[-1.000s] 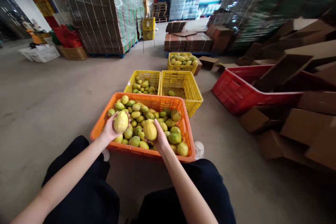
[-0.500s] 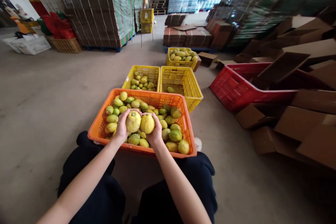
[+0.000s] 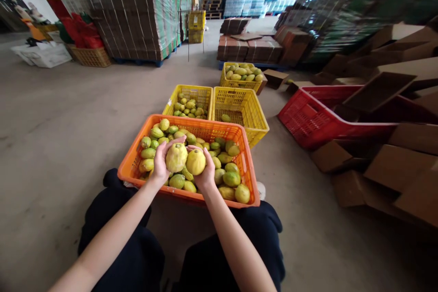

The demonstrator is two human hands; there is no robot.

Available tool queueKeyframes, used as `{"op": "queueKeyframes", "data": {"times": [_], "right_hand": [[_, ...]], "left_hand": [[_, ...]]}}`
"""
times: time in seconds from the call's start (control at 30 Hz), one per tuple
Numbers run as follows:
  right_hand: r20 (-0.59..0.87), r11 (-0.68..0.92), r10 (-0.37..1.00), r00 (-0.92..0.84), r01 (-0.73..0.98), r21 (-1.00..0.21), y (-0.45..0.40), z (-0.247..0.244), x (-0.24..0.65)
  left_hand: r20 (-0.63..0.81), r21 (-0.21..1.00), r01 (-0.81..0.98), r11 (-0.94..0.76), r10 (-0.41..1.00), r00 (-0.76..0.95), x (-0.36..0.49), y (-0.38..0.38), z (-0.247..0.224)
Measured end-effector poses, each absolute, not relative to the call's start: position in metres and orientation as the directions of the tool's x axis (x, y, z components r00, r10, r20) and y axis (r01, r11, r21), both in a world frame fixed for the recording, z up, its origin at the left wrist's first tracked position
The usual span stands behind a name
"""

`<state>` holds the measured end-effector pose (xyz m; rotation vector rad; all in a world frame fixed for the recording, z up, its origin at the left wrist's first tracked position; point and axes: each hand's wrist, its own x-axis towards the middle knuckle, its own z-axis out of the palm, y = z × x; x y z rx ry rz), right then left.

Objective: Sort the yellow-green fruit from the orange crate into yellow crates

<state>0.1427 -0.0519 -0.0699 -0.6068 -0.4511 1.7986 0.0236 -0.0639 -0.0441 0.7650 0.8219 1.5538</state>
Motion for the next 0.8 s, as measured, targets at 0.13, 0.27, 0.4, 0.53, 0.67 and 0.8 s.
{"op": "queueKeyframes", "data": {"times": [0.13, 0.27, 0.4, 0.53, 0.67, 0.8], "right_hand": [[-0.207, -0.338, 0.941, -0.267, -0.770, -0.542, -0.051, -0.073, 0.144], [-0.247, -0.388, 0.920, -0.303, -0.788, -0.479, -0.049, -0.074, 0.144], [-0.302, -0.438, 0.894, -0.332, -0.796, -0.419, -0.050, -0.072, 0.148], [-0.256, -0.465, 0.884, -0.391, -0.792, -0.395, -0.052, -0.072, 0.153], [-0.225, -0.527, 0.849, -0.477, -0.744, -0.410, -0.051, -0.077, 0.152], [-0.267, -0.579, 0.813, -0.518, -0.672, -0.461, -0.050, -0.083, 0.150]], "left_hand": [[-0.015, 0.810, -0.583, -0.070, 0.990, -0.139, 0.025, -0.063, -0.045], [-0.117, 0.731, -0.682, 0.001, 0.985, -0.124, 0.023, -0.060, -0.042], [-0.287, 0.586, -0.799, 0.133, 0.957, -0.051, 0.018, -0.058, -0.036], [-0.428, 0.478, -0.857, 0.193, 0.903, -0.036, 0.010, -0.054, -0.040], [-0.547, 0.452, -0.852, 0.262, 0.837, -0.033, 0.003, -0.048, -0.055], [-0.600, 0.433, -0.842, 0.322, 0.800, -0.003, 0.001, -0.047, -0.064]]}}
